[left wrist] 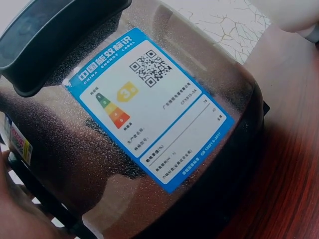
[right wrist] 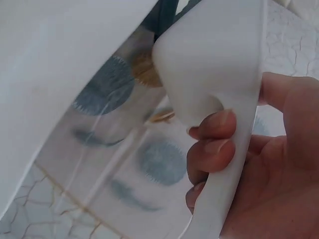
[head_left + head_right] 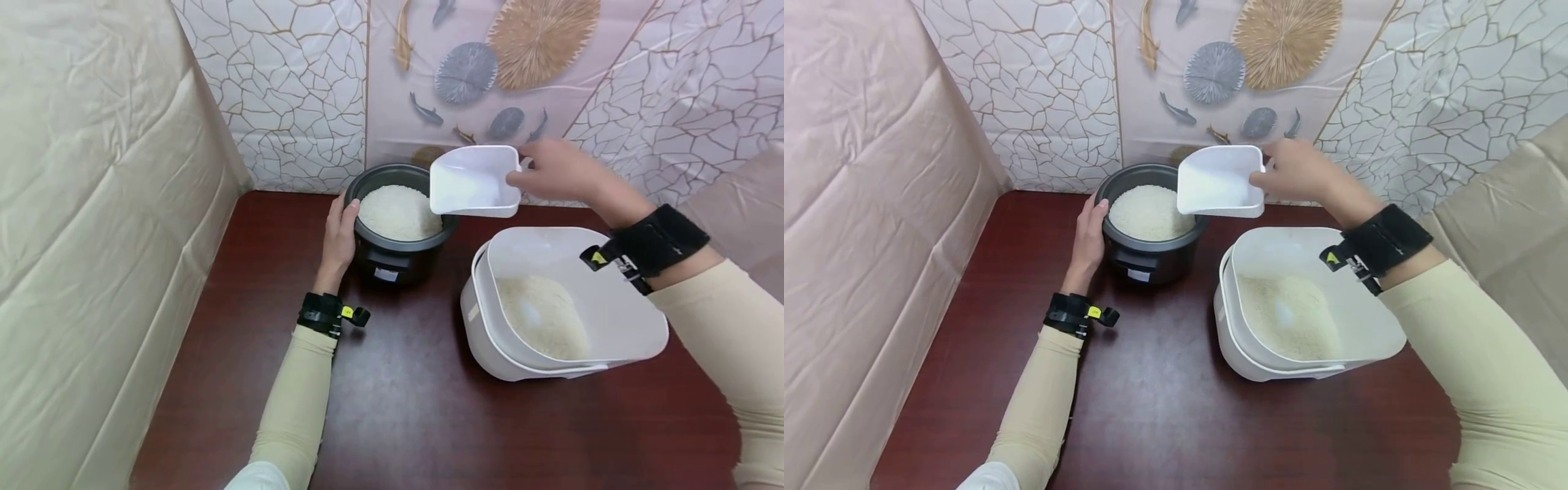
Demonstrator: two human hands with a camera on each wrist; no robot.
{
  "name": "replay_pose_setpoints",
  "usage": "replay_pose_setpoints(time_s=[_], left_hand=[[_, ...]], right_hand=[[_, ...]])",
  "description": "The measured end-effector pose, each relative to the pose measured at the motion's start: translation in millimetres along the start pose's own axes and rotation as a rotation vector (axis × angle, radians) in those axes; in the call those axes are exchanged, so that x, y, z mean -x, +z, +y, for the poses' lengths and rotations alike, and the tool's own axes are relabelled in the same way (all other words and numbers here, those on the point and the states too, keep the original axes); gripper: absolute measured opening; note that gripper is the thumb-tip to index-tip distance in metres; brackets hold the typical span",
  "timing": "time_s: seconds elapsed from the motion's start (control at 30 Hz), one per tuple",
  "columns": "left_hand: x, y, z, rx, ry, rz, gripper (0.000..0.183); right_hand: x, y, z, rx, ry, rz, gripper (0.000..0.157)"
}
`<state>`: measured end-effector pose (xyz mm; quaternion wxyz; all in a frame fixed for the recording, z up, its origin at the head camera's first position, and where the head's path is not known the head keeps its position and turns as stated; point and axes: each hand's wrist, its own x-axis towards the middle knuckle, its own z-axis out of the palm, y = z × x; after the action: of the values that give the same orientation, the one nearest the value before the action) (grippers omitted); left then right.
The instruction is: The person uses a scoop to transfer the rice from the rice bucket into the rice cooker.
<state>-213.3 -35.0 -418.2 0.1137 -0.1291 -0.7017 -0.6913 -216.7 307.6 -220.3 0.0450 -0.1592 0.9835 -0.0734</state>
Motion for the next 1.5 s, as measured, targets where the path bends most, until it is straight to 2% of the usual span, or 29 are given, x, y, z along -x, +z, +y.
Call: replay_pose_setpoints(time_s=[0.1,0.3,0.67,0.93,1.03,1.17,1.37,1.5], left_hand=[[0.8,-0.4,0.4,-0.007,-0.005,-0.011,0.052],[0.8,-0.9,1.4,0.000,-0.003,0.001,0.053],[1.2,2.2,-1.1,-0.006,-0.003,-0.002,0.055],[0.6,2.3,-1.0,-0.001,0.011,0.001,0.055],[0.5,2.4,-0.8,-0.001,0.009,-0.006,0.054],[0.1,2.0,-0.5,-0.003,0.004,-0.007,0.053],[0.1,0.8,0.6,-0.007,-0.006,-0.008,0.054],[0.5,0.8,1.3,-0.006,-0.016,-0.013,0.055]], right_hand=[[12.4,-0.3,12.1,-0.016,0.011,-0.009,0.032],[35.6,-3.1,27.7,-0.020,0.090,-0.092,0.042],[83.2,1.7,54.2,-0.045,0.132,-0.152,0.029],[111.3,6.9,68.5,-0.021,0.089,-0.191,0.015],[119.9,13.6,70.9,-0.011,0.079,-0.234,0.027],[124.9,25.4,69.9,0.037,0.057,-0.275,0.055],[125.1,41.5,65.7,0.092,-0.044,-0.269,0.046],[126.3,51.0,61.5,0.140,-0.045,-0.241,0.047]])
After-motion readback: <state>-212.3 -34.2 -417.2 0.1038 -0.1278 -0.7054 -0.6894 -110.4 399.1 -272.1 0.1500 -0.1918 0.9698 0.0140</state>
